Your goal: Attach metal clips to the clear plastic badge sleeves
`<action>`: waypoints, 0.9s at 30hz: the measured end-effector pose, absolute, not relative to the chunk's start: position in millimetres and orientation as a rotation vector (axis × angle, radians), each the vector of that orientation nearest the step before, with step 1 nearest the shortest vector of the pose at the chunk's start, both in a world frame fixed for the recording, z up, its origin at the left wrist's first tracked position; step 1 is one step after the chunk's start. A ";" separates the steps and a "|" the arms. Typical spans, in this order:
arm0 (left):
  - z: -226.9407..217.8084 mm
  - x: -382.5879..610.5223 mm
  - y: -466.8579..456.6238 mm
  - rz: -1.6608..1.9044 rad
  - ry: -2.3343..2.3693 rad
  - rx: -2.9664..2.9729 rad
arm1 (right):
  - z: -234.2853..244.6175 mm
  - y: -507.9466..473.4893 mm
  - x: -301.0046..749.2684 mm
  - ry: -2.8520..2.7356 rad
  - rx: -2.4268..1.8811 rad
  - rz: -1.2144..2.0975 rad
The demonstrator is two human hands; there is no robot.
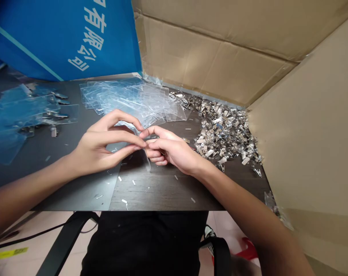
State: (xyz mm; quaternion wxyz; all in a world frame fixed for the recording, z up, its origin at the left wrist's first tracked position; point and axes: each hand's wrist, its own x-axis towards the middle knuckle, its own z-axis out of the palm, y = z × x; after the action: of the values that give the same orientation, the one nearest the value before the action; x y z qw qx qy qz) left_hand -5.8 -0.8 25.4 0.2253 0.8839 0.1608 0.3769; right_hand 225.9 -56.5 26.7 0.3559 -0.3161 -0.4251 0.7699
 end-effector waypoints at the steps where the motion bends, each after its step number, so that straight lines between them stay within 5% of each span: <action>1: 25.7 -5.6 -0.7 1.004 0.446 2.417 | 27.0 -56.7 226.2 -1.087 -0.811 1.988; 27: 18.0 -8.3 11.6 0.819 0.533 2.001 | 0.7 -64.4 213.2 -1.441 -0.809 1.690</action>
State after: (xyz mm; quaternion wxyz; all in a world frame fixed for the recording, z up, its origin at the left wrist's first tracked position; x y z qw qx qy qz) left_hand -8.3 11.6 18.0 0.4416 0.8063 0.2146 0.3298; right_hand 213.2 -64.4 0.7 0.3792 -0.3165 -0.5640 0.6617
